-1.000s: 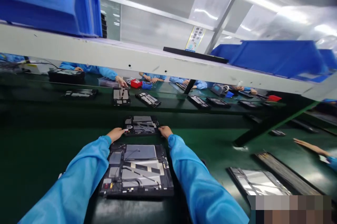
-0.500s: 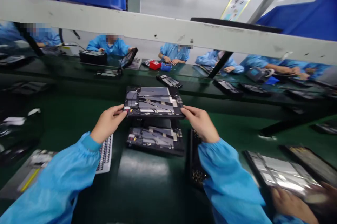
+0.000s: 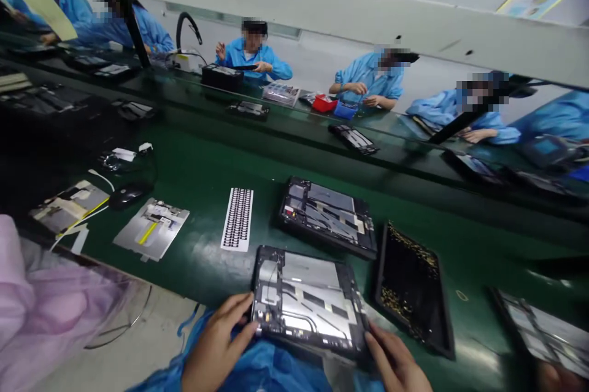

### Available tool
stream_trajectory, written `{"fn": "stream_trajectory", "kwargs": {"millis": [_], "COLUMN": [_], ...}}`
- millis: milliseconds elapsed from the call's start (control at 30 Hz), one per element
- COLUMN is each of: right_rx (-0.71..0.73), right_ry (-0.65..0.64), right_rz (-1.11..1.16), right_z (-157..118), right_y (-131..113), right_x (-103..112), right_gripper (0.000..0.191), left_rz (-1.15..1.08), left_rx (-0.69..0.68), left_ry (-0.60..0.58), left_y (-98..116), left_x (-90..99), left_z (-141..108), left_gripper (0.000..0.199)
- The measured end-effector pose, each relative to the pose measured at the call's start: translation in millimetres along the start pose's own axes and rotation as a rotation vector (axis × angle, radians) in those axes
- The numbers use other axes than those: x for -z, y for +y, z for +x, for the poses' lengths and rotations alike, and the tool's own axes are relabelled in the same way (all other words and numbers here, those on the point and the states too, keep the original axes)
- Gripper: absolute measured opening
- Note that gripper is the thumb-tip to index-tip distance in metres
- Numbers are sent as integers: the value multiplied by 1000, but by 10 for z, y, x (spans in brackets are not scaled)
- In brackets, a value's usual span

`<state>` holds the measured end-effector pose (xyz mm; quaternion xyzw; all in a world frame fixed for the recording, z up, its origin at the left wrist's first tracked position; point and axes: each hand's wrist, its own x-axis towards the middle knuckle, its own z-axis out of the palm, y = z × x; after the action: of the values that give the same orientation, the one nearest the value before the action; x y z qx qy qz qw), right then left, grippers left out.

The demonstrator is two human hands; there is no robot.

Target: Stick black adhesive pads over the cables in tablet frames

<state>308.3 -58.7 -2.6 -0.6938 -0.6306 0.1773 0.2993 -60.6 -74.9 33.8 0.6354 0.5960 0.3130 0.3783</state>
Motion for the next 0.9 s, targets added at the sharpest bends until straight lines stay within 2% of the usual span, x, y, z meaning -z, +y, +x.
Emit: {"fn": "stream_trajectory", "kwargs": {"millis": [33,100,167,200,267,300,367,433,500,600,700,800,900], "right_rx": [34,130,264,352,537,614,719,744,721,677,655,684,697], "right_ry": [26,40,-27,-88,-273,-345,-393,-425,-448,-455,-471,-531,-508], "right_rz": [-46,-90,-42,17,96,73,-77,-230,-309,-333,-346,-291,62], "right_z": [76,246,420,508,686,772,929,1042,1101,1109,1115,1204,1303], "right_y": [-95,-437,-922,-1184,-1671,-1871,-2156,-2287,-2314,-2299,-2327,-2351,-2257], "right_x": [-37,-120,-278,-399,-718,-899,-1250,-1526,-1700,-1826,-1864,-1697,-1166], "right_gripper": [60,49,29,20,10,9,8,8,12,19,19,16,14], "left_rz": [11,91,229,303,413,440,453,452,455,454,442,408,383], "left_rx": [-32,-123,-204,-250,-307,-315,-305,-294,-288,-284,-287,-291,-320], "left_ry": [-22,4,147,166,131,105,74,61,51,37,24,12,18], "left_y": [-33,-127,-266,-347,-509,-581,-689,-748,-764,-752,-739,-756,-789], "left_x": [55,225,422,507,620,645,646,618,598,601,611,611,623], "left_z": [137,463,807,966,1225,1315,1414,1434,1420,1410,1431,1478,1530], "left_gripper": [34,31,33,34,35,35,35,36,37,38,39,41,42]}}
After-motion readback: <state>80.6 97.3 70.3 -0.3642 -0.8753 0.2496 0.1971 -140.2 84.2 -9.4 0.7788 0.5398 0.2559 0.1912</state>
